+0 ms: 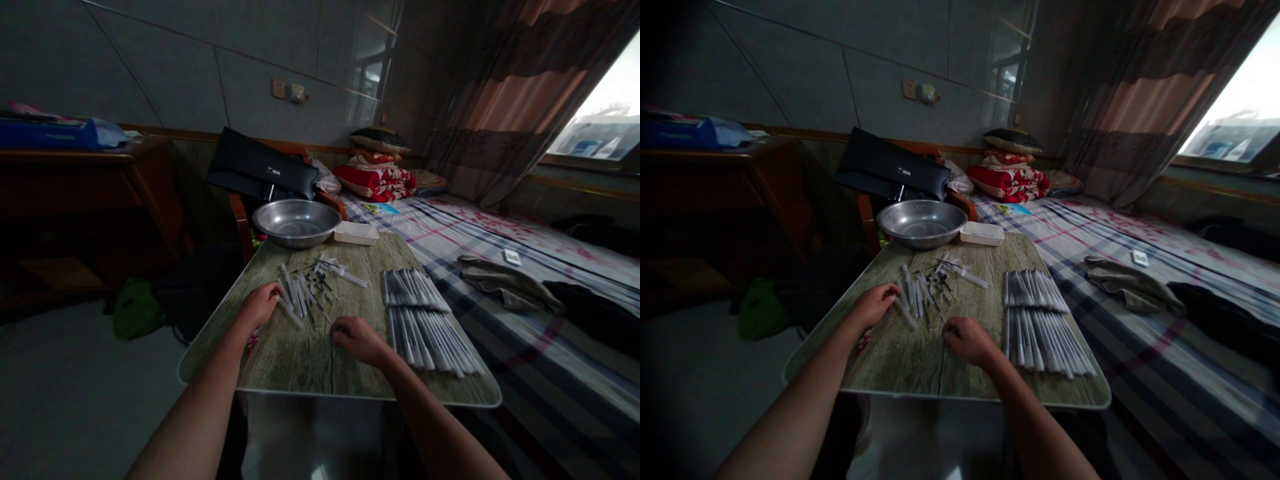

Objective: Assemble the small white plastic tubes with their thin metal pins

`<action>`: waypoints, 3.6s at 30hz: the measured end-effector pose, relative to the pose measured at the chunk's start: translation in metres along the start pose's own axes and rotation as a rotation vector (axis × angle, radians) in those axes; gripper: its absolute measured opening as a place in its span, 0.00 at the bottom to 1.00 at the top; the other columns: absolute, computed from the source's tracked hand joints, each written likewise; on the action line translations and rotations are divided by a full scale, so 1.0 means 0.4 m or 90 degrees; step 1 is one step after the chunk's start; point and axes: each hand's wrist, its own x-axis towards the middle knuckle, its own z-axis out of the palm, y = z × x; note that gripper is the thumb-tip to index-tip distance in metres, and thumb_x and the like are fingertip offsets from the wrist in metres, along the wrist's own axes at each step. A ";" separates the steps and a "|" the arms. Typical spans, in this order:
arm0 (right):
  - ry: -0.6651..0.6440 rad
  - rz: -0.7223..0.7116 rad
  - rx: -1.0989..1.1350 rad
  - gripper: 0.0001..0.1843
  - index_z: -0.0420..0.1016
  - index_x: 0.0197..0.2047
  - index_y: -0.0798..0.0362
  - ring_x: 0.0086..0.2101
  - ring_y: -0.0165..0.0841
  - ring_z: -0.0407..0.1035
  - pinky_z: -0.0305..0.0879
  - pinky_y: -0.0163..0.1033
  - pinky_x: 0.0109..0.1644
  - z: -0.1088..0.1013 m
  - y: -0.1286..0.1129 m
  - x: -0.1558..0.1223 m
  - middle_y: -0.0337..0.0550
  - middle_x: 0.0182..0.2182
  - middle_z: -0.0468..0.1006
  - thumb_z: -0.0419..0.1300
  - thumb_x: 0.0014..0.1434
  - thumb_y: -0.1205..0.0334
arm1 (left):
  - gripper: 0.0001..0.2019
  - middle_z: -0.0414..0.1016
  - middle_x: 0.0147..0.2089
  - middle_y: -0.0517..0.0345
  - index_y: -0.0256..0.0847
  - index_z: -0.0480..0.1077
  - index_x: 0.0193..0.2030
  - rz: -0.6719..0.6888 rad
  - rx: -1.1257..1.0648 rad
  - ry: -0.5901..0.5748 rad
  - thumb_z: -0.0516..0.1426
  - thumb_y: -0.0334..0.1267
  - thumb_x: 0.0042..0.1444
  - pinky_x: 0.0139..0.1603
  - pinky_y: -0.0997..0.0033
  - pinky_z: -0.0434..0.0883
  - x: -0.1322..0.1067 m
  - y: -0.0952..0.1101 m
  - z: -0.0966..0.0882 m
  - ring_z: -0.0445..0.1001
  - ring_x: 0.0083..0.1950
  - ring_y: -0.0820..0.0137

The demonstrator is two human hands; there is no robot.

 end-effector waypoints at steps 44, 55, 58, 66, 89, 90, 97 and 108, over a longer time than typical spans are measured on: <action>0.117 0.165 -0.199 0.19 0.74 0.43 0.57 0.33 0.34 0.73 0.59 0.34 0.36 0.008 0.022 0.045 0.46 0.31 0.79 0.55 0.46 0.72 | 0.14 0.69 0.35 0.60 0.39 0.72 0.42 -0.017 -0.513 -0.299 0.61 0.42 0.50 0.33 0.76 0.61 -0.078 0.139 0.004 0.63 0.32 0.75; 0.099 0.076 0.318 0.06 0.64 0.31 0.52 0.21 0.27 0.66 0.59 0.29 0.19 -0.093 0.054 0.004 0.34 0.22 0.69 0.54 0.47 0.64 | 0.12 0.73 0.42 0.53 0.40 0.76 0.43 0.145 -0.273 -0.013 0.55 0.40 0.55 0.41 0.67 0.70 -0.043 0.112 0.041 0.73 0.41 0.66; 0.081 0.060 0.308 0.07 0.66 0.34 0.53 0.19 0.25 0.64 0.58 0.28 0.18 -0.092 0.047 -0.008 0.33 0.21 0.68 0.54 0.48 0.63 | 0.12 0.73 0.41 0.54 0.42 0.77 0.43 0.189 -0.174 0.067 0.53 0.37 0.57 0.49 0.65 0.68 -0.042 0.099 0.035 0.73 0.45 0.66; 0.043 0.066 0.274 0.08 0.69 0.34 0.54 0.18 0.22 0.62 0.56 0.26 0.18 -0.089 0.040 -0.023 0.32 0.21 0.66 0.55 0.48 0.65 | 0.12 0.73 0.43 0.55 0.44 0.76 0.44 0.209 -0.094 0.114 0.53 0.34 0.58 0.47 0.68 0.69 -0.040 0.086 0.035 0.73 0.44 0.67; 0.087 0.097 0.272 0.13 0.74 0.35 0.57 0.16 0.23 0.57 0.52 0.29 0.19 -0.131 0.047 -0.032 0.31 0.15 0.64 0.53 0.46 0.64 | 0.16 0.72 0.41 0.54 0.46 0.77 0.45 0.213 0.019 0.128 0.52 0.29 0.56 0.46 0.66 0.69 -0.049 0.081 0.024 0.71 0.43 0.66; 0.093 0.096 0.293 0.13 0.74 0.35 0.57 0.16 0.23 0.57 0.52 0.29 0.19 -0.135 0.050 -0.033 0.31 0.14 0.63 0.54 0.45 0.64 | 0.16 0.72 0.41 0.54 0.46 0.77 0.45 0.211 0.017 0.129 0.52 0.29 0.56 0.46 0.66 0.69 -0.049 0.083 0.023 0.71 0.43 0.66; 0.103 0.109 0.327 0.14 0.74 0.34 0.57 0.16 0.23 0.56 0.51 0.29 0.19 -0.143 0.066 -0.036 0.30 0.14 0.62 0.53 0.44 0.63 | 0.15 0.72 0.41 0.55 0.46 0.77 0.44 0.211 0.024 0.135 0.51 0.31 0.57 0.47 0.66 0.68 -0.048 0.085 0.021 0.71 0.44 0.66; 0.138 0.027 0.505 0.12 0.64 0.34 0.52 0.14 0.23 0.54 0.50 0.29 0.17 -0.134 0.035 -0.016 0.28 0.15 0.61 0.56 0.43 0.62 | 0.14 0.71 0.42 0.55 0.47 0.76 0.45 0.270 0.065 0.108 0.52 0.30 0.58 0.48 0.66 0.67 -0.048 0.091 0.037 0.69 0.45 0.66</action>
